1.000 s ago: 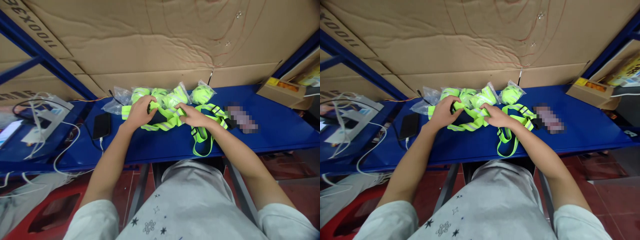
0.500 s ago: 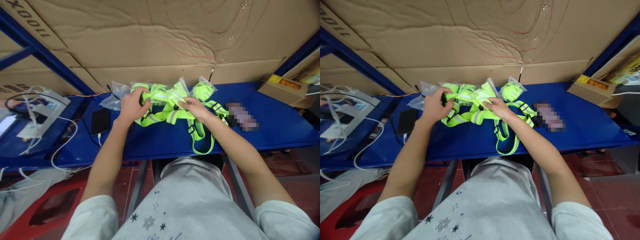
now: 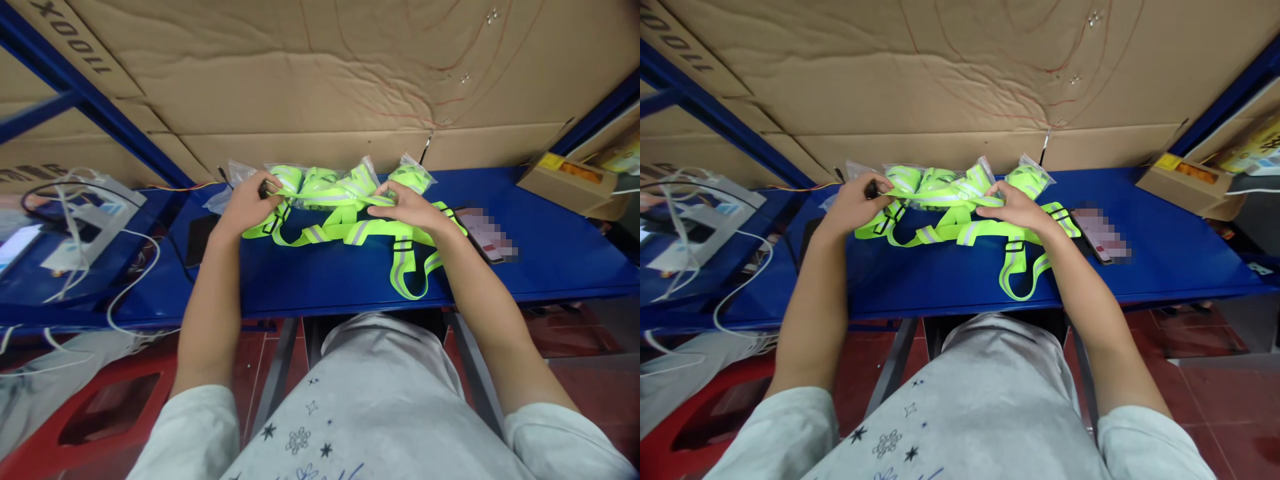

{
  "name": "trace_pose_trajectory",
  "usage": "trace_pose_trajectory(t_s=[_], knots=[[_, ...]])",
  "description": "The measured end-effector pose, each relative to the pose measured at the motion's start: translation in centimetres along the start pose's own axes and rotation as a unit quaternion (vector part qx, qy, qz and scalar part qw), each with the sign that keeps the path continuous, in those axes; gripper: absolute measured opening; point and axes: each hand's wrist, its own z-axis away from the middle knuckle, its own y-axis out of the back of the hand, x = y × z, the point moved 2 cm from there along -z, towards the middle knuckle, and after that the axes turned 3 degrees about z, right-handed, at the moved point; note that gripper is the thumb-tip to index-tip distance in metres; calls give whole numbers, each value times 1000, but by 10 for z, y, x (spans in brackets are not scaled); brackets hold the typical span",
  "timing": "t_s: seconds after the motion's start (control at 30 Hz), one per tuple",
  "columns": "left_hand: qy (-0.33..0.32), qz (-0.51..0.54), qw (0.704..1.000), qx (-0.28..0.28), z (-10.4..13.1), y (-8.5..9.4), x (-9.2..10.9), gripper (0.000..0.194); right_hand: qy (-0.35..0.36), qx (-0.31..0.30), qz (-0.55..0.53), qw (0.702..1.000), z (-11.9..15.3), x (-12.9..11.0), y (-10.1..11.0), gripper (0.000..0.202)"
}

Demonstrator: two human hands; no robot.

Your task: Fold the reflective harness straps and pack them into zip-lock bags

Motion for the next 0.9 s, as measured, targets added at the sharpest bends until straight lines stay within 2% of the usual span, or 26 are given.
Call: trace_pose_trajectory(t_s=[0.1, 0.17, 0.23, 0.3, 0.37, 0.43, 0.6, 0.67, 0.77, 0.83, 0.9], knots=[[31, 183, 982, -47, 3, 7, 9, 53, 7, 81, 133, 988, -1, 5, 2, 36], [32, 274, 961, -37, 3, 16, 13, 65, -35, 100, 213, 971, -2, 10, 3, 40], [25, 344, 938, 26, -1, 31, 10, 69, -92, 93, 264, 956, -2, 15, 6, 44], [26, 420, 900, 111, -6, 48, -3, 65, -131, 82, 297, 942, -3, 18, 9, 42], [30, 474, 863, 174, -8, 64, -20, 55, -134, 74, 320, 935, -3, 20, 11, 38], [27, 488, 848, 205, -5, 79, -37, 50, -102, 68, 323, 939, -3, 21, 11, 36], [65, 420, 867, 260, 4, 102, -66, 45, -37, 77, 264, 961, -4, 27, 8, 34], [80, 416, 862, 278, -1, 103, -73, 43, -16, 65, 239, 969, -6, 31, 8, 32], [103, 413, 859, 284, -15, 94, -79, 43, 61, 11, 174, 983, -10, 32, 9, 37], [146, 330, 886, 291, -23, 85, -81, 37, 127, 9, 130, 983, -9, 24, 10, 43], [176, 161, 931, 277, -23, 75, -79, 39, 188, 63, 102, 975, -2, 7, 11, 41]])
